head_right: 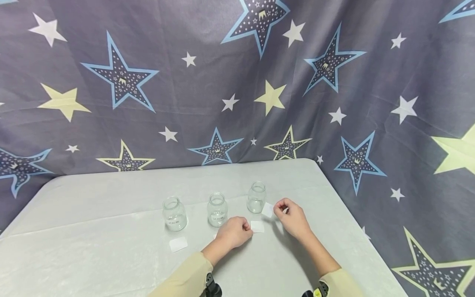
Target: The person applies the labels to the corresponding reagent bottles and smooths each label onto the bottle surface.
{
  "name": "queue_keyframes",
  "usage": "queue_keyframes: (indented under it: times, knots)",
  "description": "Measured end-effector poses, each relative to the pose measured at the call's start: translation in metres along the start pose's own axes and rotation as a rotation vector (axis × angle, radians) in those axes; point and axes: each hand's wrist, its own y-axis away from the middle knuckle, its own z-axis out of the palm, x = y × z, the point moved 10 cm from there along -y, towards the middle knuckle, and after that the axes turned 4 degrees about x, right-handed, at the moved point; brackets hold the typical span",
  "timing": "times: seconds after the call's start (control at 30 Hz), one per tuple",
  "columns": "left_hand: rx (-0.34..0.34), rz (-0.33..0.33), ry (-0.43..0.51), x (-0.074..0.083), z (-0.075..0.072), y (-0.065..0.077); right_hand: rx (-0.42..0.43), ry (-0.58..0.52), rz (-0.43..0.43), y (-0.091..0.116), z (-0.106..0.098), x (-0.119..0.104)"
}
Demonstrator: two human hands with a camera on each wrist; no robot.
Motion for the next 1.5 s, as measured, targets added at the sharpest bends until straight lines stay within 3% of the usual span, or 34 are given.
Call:
queue_keyframes:
  times: [0.47,0.8,0.97,1.27,1.5]
  knots:
    - [-0.023,-0.006,0.004,0.000,0.000,0.001,-0.016,-0.002,0.003,0.000,0.008,-0.002]
    - [0.030,0.028,0.077,0.006,-0.011,-0.003,-0.025,-0.017,-0.008,0.000,0.013,-0.004]
    - [0.067,0.036,0.149,0.007,-0.014,-0.006,-0.019,-0.022,-0.012,0.002,0.014,-0.006]
    - [0.165,0.012,0.369,0.008,-0.024,-0.009,0.018,-0.027,-0.043,0.008,0.016,-0.014]
    - [0.230,-0.003,0.477,0.009,-0.030,-0.012,0.114,-0.045,-0.151,0.014,0.011,-0.030]
